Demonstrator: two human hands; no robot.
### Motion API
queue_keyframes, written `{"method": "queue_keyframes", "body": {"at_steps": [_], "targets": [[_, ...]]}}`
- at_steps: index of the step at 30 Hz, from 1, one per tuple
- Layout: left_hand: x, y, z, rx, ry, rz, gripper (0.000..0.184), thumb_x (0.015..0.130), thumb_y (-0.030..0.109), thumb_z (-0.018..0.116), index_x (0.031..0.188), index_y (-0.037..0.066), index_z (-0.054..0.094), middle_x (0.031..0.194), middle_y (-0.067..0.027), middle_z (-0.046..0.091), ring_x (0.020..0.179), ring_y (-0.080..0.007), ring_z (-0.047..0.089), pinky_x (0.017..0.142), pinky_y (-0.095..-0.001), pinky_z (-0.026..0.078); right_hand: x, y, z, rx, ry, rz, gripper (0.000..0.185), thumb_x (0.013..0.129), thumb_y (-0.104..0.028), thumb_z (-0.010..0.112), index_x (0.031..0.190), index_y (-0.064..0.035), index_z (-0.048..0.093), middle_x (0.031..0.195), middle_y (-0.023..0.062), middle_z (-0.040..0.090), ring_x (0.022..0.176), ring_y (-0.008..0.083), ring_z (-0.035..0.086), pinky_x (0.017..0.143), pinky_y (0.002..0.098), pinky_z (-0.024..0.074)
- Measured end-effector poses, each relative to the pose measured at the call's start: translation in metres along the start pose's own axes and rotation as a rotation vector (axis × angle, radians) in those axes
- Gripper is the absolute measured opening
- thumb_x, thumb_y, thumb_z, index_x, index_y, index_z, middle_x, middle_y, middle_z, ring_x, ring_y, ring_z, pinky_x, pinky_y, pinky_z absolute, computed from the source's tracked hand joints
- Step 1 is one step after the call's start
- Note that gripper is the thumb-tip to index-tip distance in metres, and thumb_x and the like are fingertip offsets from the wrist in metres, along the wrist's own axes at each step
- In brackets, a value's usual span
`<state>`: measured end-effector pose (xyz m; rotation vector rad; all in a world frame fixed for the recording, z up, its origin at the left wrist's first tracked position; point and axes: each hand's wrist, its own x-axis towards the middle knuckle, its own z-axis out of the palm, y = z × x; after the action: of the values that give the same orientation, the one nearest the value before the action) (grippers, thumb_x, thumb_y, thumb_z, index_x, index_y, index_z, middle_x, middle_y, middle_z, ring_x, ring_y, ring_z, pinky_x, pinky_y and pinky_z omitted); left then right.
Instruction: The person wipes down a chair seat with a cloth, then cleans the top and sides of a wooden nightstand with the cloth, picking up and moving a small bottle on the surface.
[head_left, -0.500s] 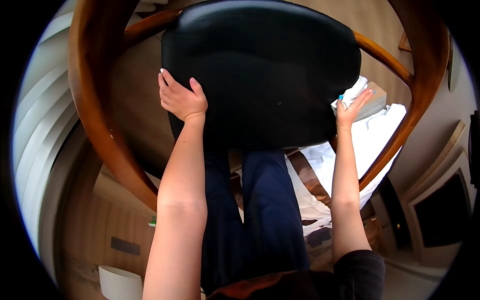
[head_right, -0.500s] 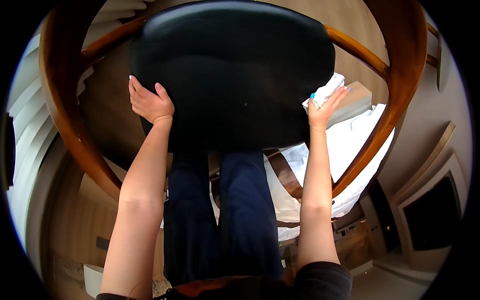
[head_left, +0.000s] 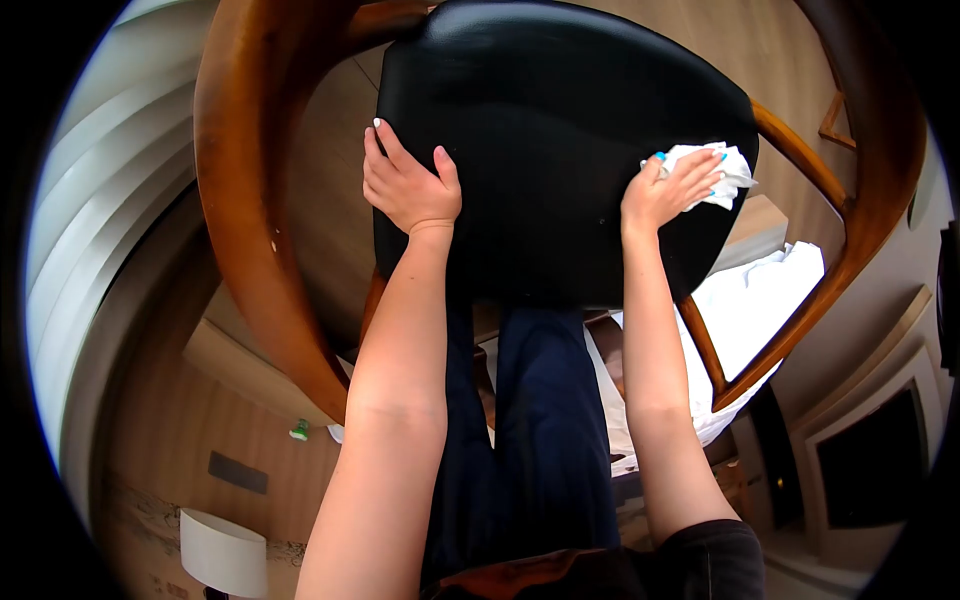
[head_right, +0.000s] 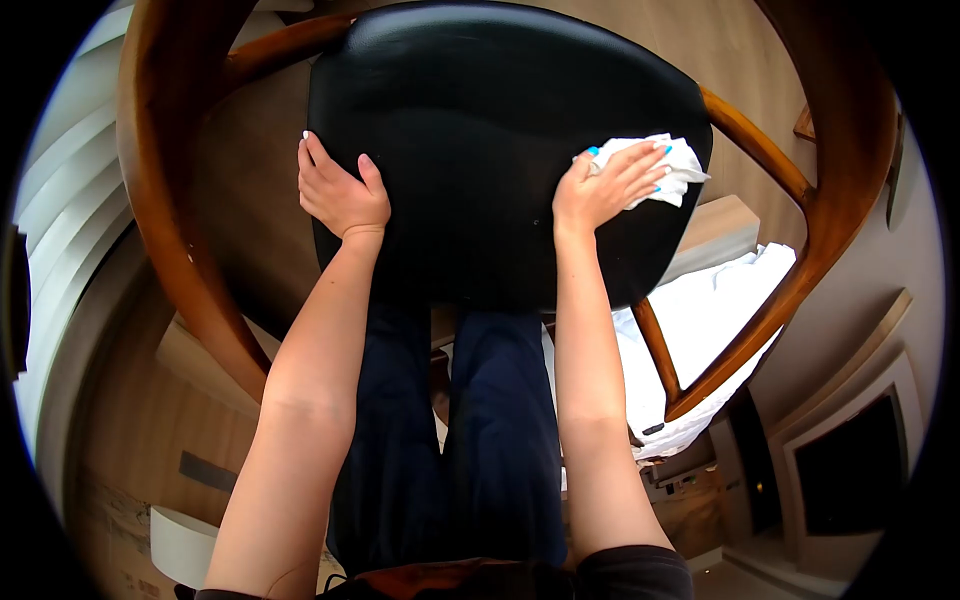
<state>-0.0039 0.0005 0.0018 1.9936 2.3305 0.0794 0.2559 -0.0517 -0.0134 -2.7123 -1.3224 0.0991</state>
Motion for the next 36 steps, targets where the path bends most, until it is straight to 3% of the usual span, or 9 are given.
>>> {"method": "queue_keyframes", "body": {"at_steps": [6,11,16,18,23,25,28,34,36], "targets": [[0.000,-0.002,0.001,-0.005,0.014,0.009,0.070,0.082,0.038,0.051,0.140,0.005,0.029,0.139,-0.0144,0.036,0.117,-0.0325,0.041,0.096,-0.0447,0.033,0.007,-0.113,0.012,0.193,-0.077,-0.315,0.083,0.076,-0.030,0.054,0.143,0.0048,0.018,0.149,0.0261,0.014,0.136,0.0489,0.008,0.111,0.0536,0.0052],[0.001,-0.001,0.001,0.008,0.036,0.015,0.070,0.082,0.040,0.051,0.140,0.005,0.030,0.138,-0.0147,0.037,0.117,-0.0329,0.042,0.096,-0.0444,0.033,0.007,-0.177,0.017,0.223,-0.124,-0.451,0.100,0.066,-0.038,0.071,0.140,0.0071,0.022,0.147,0.0254,0.020,0.136,0.0469,0.013,0.111,0.0525,0.0088],[0.001,0.000,0.001,-0.002,0.047,0.010,0.069,0.082,0.038,0.053,0.139,0.006,0.031,0.138,-0.0134,0.038,0.117,-0.0326,0.043,0.094,-0.0438,0.034,-0.002,-0.182,0.007,0.421,-0.259,-0.715,0.084,0.064,-0.033,0.066,0.137,-0.0021,0.037,0.145,0.0176,0.029,0.136,0.0398,0.022,0.112,0.0491,0.0140],[0.002,0.001,0.001,-0.009,0.056,0.010,0.067,0.083,0.036,0.054,0.139,0.008,0.031,0.138,-0.0116,0.038,0.116,-0.0321,0.043,0.093,-0.0437,0.034,-0.013,-0.182,0.004,0.392,-0.189,-0.815,0.071,0.067,-0.032,0.061,0.131,-0.0040,0.046,0.142,0.0155,0.036,0.133,0.0391,0.029,0.112,0.0480,0.0154],[0.000,-0.003,0.008,0.004,0.140,0.026,0.066,0.082,0.041,0.053,0.138,0.011,0.034,0.134,-0.0090,0.043,0.114,-0.0305,0.046,0.090,-0.0437,0.038,0.003,-0.140,0.001,0.439,-0.231,-1.065,0.059,0.073,-0.028,0.060,0.128,-0.0099,0.051,0.141,0.0101,0.040,0.132,0.0354,0.032,0.109,0.0477,0.0218],[0.000,-0.004,0.011,0.014,0.171,0.028,0.065,0.083,0.042,0.053,0.138,0.013,0.036,0.132,-0.0085,0.045,0.112,-0.0303,0.048,0.088,-0.0444,0.040,0.017,-0.115,0.001,0.442,-0.155,-1.149,0.063,0.067,-0.027,0.065,0.126,-0.0084,0.052,0.138,0.0098,0.042,0.131,0.0360,0.034,0.106,0.0494,0.0274],[0.000,-0.008,0.018,0.047,0.249,0.054,0.063,0.084,0.046,0.051,0.137,0.016,0.038,0.130,-0.0077,0.048,0.115,-0.0295,0.048,0.090,-0.0453,0.041,0.032,-0.082,-0.027,0.312,-0.243,-1.134,0.079,0.067,-0.021,0.057,0.140,-0.0029,0.033,0.146,0.0169,0.031,0.137,0.0354,0.025,0.109,0.0463,0.0202],[-0.002,0.000,0.013,0.044,0.179,-0.015,0.069,0.083,0.045,0.052,0.142,0.018,0.029,0.130,-0.0112,0.045,0.109,-0.0314,0.050,0.089,-0.0460,0.041,0.005,0.008,-0.049,0.092,-0.164,-0.961,0.074,0.070,-0.019,0.051,0.140,-0.0013,0.032,0.145,0.0172,0.031,0.136,0.0357,0.025,0.109,0.0467,0.0200],[-0.004,0.003,0.015,0.048,0.182,-0.032,0.066,0.084,0.046,0.051,0.141,0.018,0.031,0.126,-0.0101,0.047,0.106,-0.0312,0.050,0.087,-0.0461,0.041,-0.019,0.059,-0.031,0.154,-0.102,-0.900,0.072,0.067,-0.017,0.059,0.136,-0.0090,0.042,0.143,0.0122,0.036,0.132,0.0401,0.031,0.107,0.0512,0.0241]]}}
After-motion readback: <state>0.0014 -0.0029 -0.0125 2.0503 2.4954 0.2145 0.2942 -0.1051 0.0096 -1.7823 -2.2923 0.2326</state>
